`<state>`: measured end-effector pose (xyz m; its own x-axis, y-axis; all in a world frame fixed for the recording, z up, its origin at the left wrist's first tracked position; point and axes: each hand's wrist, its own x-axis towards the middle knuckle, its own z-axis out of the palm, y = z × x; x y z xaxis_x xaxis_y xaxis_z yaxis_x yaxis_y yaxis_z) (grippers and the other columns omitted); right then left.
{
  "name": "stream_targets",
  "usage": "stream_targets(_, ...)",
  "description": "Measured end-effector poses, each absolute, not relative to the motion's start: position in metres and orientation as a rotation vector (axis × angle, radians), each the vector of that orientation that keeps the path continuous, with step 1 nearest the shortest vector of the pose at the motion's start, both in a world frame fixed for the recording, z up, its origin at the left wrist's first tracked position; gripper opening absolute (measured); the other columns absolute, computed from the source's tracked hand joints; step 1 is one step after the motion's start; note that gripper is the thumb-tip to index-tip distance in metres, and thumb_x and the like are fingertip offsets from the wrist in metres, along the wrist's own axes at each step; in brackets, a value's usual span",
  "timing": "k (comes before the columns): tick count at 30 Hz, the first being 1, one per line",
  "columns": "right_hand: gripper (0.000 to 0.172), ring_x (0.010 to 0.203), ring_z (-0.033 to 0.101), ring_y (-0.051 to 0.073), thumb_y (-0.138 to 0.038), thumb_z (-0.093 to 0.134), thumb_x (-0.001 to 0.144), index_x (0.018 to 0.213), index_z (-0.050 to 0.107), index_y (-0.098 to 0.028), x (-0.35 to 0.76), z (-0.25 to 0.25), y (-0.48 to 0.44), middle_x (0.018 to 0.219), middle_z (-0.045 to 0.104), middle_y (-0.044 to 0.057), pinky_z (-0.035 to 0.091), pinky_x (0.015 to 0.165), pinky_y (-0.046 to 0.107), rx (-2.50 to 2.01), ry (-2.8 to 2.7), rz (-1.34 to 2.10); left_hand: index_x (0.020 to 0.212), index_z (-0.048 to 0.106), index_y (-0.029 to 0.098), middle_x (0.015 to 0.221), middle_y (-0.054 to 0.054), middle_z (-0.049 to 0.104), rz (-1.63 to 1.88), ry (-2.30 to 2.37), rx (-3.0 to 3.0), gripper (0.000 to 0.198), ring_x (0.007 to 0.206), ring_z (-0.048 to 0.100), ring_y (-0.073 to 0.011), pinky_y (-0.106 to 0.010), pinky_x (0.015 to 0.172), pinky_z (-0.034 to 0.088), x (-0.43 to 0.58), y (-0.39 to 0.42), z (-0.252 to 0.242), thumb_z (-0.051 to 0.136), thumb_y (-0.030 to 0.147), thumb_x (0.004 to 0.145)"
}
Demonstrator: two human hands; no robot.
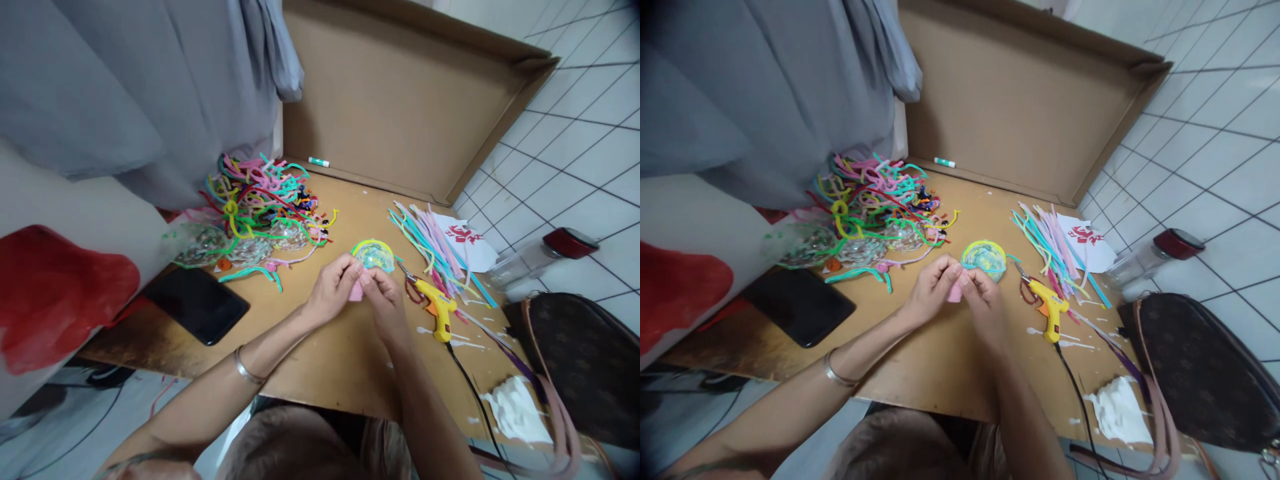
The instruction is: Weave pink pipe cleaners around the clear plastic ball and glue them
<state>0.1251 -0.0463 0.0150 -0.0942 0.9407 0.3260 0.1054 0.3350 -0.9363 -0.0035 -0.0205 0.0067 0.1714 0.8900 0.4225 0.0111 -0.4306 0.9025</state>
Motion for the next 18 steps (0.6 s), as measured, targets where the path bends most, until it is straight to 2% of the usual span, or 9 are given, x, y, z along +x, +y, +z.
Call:
stream_targets(4,0.039,0.063,0.041,0.014,-0.049,0.042,0.095,0.068,0.048,-0.021,0.123,0.014,-0.048,0.066,0.044,-0.002,0.032,0.059,0.028,-1.093,-1.603,0.849,0.074,0.051,0.018,0.064,0.004,0.043,1.470,0.909,1.546,0.036,0.059,0.039,-0.0103,-0.023,0.056,0.033,-0.004,-0.014,0.004,0.046,0.049,0.093)
stream_targets(8,0.038,0.059,0.034,0.012,-0.047,0.047,0.093,0.065,0.044,-0.021,0.121,0.015,-0.049,0.062,0.037,-0.004,0.027,0.056,0.027,-1.152,-1.636,0.831,0.072,0.048,0.018,0.064,0.005,0.041,1.480,0.844,1.473,0.038,0.058,0.037,-0.0098,-0.023,0.055,0.032,-0.005,-0.010,0.003,0.048,0.051,0.092)
stream_targets(12,0.039,0.059,0.036,0.013,-0.046,0.050,0.091,0.062,0.045,-0.021,0.124,0.012,-0.047,0.060,0.039,-0.004,0.028,0.057,0.028,-1.135,-1.496,0.818,0.068,0.046,0.018,0.059,0.005,0.039,1.409,0.774,1.436,0.047,0.054,0.035,-0.0097,-0.023,0.053,0.031,-0.007,-0.009,0.003,0.038,0.056,0.094)
stream_targets(15,0.038,0.059,0.038,0.013,-0.047,0.052,0.091,0.062,0.048,-0.021,0.129,0.006,-0.042,0.059,0.041,-0.004,0.029,0.058,0.028,-1.102,-1.390,0.850,0.066,0.050,0.017,0.058,0.003,0.045,1.333,0.755,1.516,0.051,0.054,0.039,-0.0102,-0.023,0.055,0.033,-0.008,-0.012,0.006,0.035,0.057,0.095)
stream_targets(18,0.039,0.059,0.039,0.014,-0.048,0.051,0.091,0.063,0.049,-0.021,0.131,0.002,-0.040,0.059,0.042,-0.003,0.030,0.059,0.029,-1.089,-1.351,0.868,0.066,0.053,0.016,0.061,0.001,0.053,1.282,0.741,1.647,0.050,0.059,0.047,-0.0117,-0.024,0.059,0.037,-0.008,-0.016,0.010,0.043,0.058,0.092)
